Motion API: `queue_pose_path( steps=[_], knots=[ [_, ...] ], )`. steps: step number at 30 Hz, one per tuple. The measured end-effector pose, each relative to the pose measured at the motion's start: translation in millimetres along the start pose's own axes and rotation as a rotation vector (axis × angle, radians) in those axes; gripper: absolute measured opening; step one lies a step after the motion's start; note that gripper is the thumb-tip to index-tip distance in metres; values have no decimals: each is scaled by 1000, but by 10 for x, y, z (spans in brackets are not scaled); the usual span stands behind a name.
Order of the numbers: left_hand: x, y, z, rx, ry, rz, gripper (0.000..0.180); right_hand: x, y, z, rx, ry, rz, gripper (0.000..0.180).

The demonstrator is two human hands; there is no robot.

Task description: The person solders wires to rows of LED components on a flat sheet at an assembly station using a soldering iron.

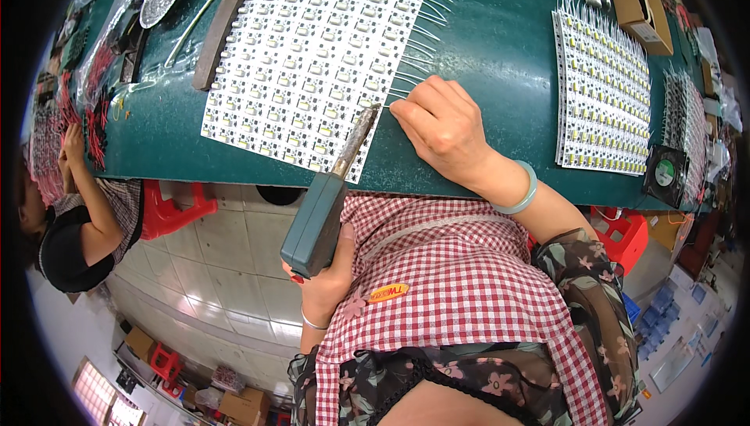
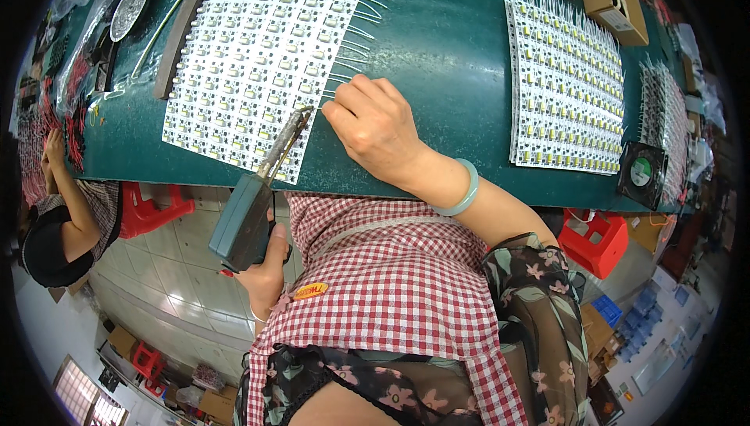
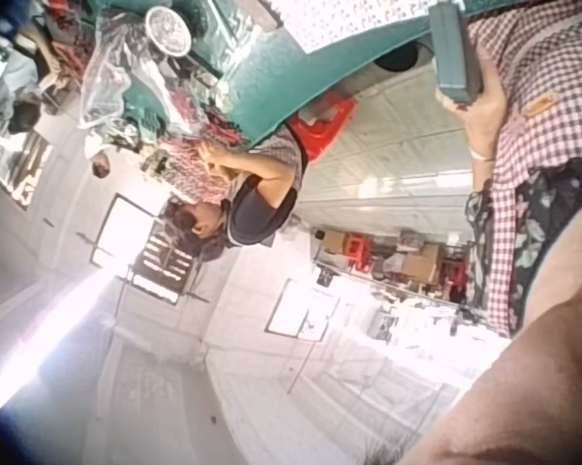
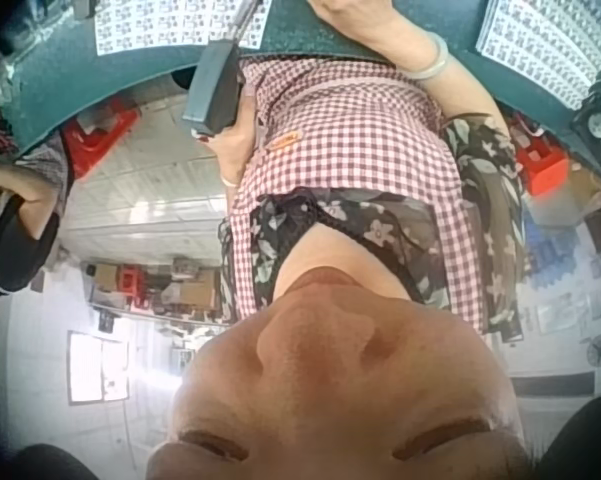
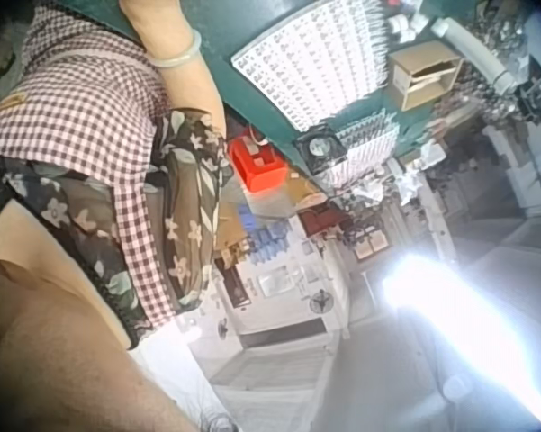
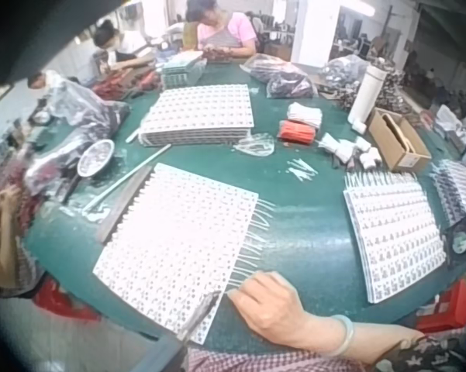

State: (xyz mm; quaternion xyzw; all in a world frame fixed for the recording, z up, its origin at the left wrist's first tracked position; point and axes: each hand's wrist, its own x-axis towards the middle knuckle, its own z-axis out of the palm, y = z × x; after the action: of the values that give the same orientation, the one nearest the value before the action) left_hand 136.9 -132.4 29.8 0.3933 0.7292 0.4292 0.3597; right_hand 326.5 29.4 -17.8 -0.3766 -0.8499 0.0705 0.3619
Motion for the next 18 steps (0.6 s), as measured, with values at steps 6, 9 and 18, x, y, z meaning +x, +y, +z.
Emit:
queue_pose_path(
  steps=[6, 9, 18],
  knots=[
    [-12, -108, -37, 64, -46, 24, 23, -8, -22, 1, 1, -7, 13, 9],
    [-18, -119, -39, 100, -21, 75, 25, -2, -38, 8, 4, -14, 16, 9],
    [-40, -191, -60, 5, -60, 131, 31, -3, -2, 21, -6, -12, 19, 8]
  ],
)
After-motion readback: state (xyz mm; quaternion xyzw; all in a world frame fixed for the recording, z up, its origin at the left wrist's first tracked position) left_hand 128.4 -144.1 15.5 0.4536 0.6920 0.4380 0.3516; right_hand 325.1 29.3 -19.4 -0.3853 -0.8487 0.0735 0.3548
